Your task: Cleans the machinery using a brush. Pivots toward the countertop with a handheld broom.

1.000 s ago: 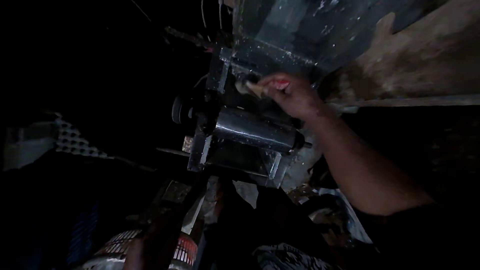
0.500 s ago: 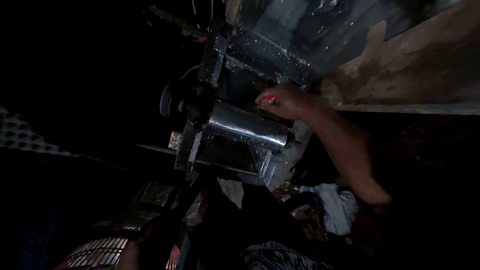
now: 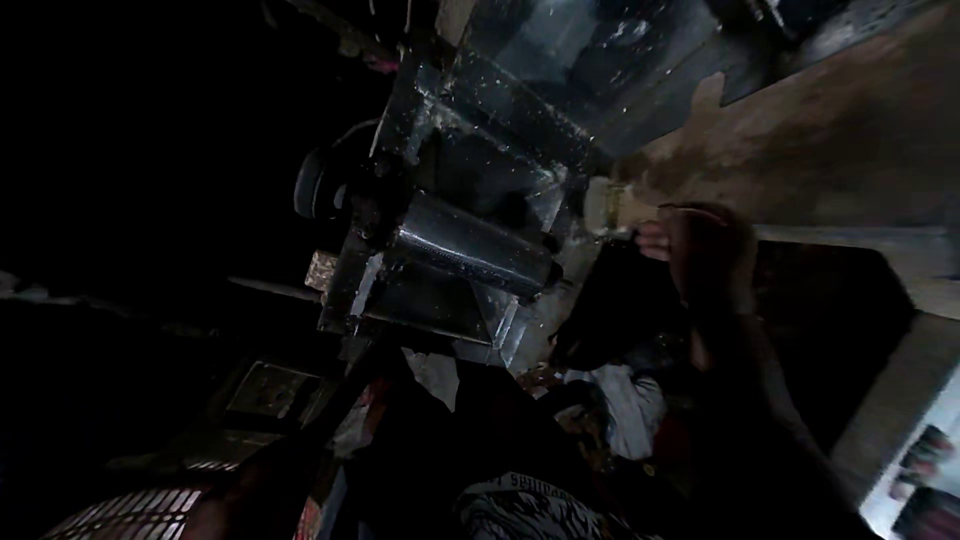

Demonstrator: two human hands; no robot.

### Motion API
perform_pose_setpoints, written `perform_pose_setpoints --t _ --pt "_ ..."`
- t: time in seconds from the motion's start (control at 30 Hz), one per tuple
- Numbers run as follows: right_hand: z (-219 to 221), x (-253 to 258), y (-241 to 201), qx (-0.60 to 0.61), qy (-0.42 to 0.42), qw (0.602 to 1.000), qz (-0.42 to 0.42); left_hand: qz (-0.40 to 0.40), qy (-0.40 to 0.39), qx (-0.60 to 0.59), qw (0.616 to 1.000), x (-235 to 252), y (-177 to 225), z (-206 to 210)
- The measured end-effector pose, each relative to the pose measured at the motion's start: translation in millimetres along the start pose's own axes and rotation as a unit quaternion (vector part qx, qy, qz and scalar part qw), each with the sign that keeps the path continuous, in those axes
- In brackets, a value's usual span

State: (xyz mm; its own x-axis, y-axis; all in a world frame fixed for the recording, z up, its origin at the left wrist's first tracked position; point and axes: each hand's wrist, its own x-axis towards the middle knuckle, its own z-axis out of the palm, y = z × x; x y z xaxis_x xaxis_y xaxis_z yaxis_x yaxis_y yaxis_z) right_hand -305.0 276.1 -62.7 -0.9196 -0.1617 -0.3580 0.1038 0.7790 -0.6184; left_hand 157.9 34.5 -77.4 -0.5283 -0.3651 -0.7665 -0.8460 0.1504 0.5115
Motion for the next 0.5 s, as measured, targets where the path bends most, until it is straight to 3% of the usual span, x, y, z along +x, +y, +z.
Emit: perform_pose_setpoints --t 0.07,0.13,0.23,0.27,0.37,0.43,0.5 --pt "7 4 12 0.154 -0.055 0.983 0.086 0.029 0.003 -0.001 1.000 0 6 -2" --pt "11 14 30 0.175 -0.051 0.973 0.138 0.048 0.001 -0.006 0.999 -2 8 -1" --pt "-9 24 37 0.068 0.062 0.994 0.052 0.059 0.012 -0.019 0.998 -3 0 1" --pt "-11 27 35 0.082 0.081 0.993 0.031 0.055 0.013 -0.004 0.998 -2 -1 1" --pt "-1 22 35 0.265 0.016 0.956 0.127 0.046 -0.005 0.043 0.998 -3 7 1" --pt "17 31 40 0.284 0.055 0.948 0.131 0.043 0.000 0.035 0.998 -4 11 3" --pt "22 38 48 0.248 0.136 0.957 0.062 0.025 -0.001 0.021 0.999 -7 8 5"
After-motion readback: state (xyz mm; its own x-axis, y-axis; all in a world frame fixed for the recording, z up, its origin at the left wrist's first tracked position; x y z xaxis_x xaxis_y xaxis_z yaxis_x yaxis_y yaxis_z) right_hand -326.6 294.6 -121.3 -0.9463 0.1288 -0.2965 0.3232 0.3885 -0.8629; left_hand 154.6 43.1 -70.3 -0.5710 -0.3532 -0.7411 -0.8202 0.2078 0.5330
